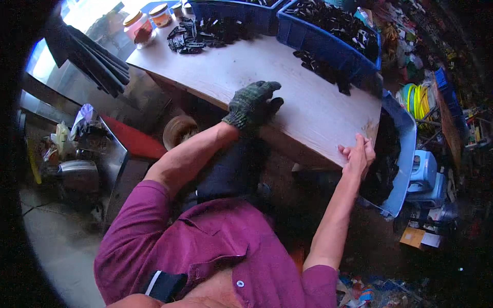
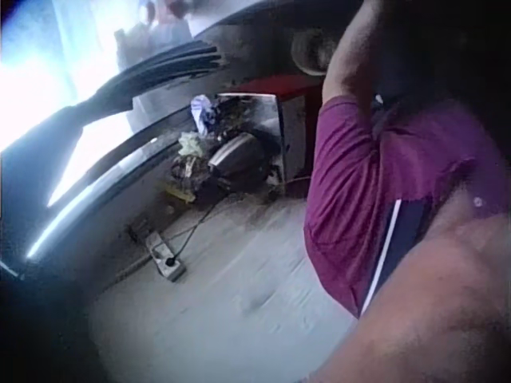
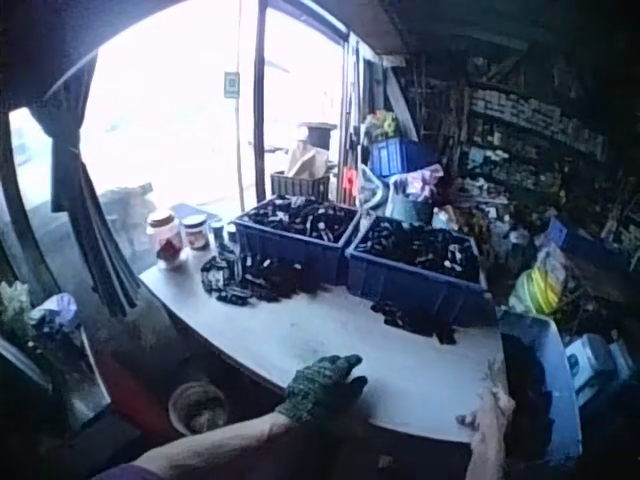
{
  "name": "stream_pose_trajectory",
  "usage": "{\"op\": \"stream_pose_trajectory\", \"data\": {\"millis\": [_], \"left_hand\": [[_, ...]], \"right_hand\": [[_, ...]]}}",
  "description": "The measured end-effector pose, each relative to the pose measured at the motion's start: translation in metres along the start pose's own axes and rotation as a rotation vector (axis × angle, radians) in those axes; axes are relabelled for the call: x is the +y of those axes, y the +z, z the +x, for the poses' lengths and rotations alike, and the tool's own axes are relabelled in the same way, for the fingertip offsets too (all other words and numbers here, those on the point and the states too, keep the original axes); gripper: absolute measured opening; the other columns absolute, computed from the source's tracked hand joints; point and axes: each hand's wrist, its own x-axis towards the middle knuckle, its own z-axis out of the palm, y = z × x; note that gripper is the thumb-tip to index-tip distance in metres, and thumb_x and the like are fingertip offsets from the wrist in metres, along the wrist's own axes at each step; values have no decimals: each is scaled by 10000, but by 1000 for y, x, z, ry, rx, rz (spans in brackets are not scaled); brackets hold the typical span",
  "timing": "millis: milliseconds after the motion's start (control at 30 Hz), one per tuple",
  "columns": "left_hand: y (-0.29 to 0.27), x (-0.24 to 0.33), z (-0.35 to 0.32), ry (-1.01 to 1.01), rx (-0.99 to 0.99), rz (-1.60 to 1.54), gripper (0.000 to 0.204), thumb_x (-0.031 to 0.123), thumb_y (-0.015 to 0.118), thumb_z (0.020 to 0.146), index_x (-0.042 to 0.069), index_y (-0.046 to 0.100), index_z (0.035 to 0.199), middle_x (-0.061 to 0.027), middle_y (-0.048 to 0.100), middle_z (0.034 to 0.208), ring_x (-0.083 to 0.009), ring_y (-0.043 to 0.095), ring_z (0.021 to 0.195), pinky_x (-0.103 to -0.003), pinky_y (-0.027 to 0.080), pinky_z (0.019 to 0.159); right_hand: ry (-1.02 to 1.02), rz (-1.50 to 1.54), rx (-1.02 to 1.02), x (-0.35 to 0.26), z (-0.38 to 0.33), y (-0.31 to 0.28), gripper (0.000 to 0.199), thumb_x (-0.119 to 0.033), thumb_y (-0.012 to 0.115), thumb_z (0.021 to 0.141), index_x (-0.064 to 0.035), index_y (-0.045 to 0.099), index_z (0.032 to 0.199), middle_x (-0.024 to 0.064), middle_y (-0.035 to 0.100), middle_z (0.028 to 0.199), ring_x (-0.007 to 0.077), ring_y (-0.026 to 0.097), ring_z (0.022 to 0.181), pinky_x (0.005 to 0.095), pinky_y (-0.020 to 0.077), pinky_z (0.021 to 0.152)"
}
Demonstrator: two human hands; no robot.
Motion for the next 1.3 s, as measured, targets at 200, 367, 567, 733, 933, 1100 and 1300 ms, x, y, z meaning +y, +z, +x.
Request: {"op": "stream_pose_trajectory", "data": {"millis": [200, 367, 567, 733, 933, 1100, 1300], "left_hand": [[-70, -105, 37, 109, 399, 229, 431, 174, 683, 802, 132, 610, 1225, -151, 585, 1224, -360, 515, 1189, -477, 392, 1046], [-105, -213, 50, -120, 159, 537, 379, 165, 556, 843, 158, 618, 1216, -138, 592, 1252, -364, 549, 1169, -493, 438, 990], [-78, -183, 53, 126, 23, 361, 395, 141, 585, 826, 166, 627, 1218, -136, 580, 1310, -363, 560, 1165, -486, 467, 956], [-72, -155, 54, 125, -70, 272, 290, 191, 578, 879, 227, 645, 1158, -116, 627, 1239, -354, 588, 1125, -481, 489, 919], [-70, -157, 51, 125, -31, 460, 269, 223, 622, 837, 154, 651, 1095, -85, 645, 1043, -319, 602, 978, -486, 471, 750], [-56, -118, 52, 258, -94, 255, 287, 188, 629, 766, 148, 649, 1050, -82, 632, 999, -314, 592, 961, -473, 458, 739], [-33, -76, 50, 253, -199, 173, 223, 209, 605, 797, 142, 640, 1006, -92, 626, 949, -311, 593, 931, -482, 454, 715]], "right_hand": [[-21, -91, 98, -2, -3, -3, 164, -232, 643, 900, -81, 579, 904, -17, 387, 512, 99, 448, 386, 323, 573, 483], [-18, -188, 167, -5, -5, 10, 182, -249, 639, 902, -84, 567, 929, -19, 383, 530, 91, 422, 391, 305, 546, 457], [-55, -281, 254, -2, -3, 3, 224, -290, 647, 902, -84, 565, 933, -27, 383, 550, 81, 408, 404, 290, 512, 436], [-50, -262, 257, -3, -3, 11, 203, -244, 647, 907, -61, 576, 959, -33, 383, 544, 84, 425, 424, 303, 486, 421], [-32, -308, 306, -8, -7, 15, 191, -216, 629, 910, -41, 573, 958, -25, 386, 529, 89, 416, 411, 301, 479, 418], [-21, -307, 322, -10, -14, 18, 200, -223, 628, 915, -37, 573, 964, -26, 389, 519, 88, 407, 407, 298, 479, 427], [-47, -325, 291, -5, -8, 15, 197, -226, 632, 939, -40, 579, 976, -21, 411, 513, 87, 401, 401, 301, 459, 416]]}}
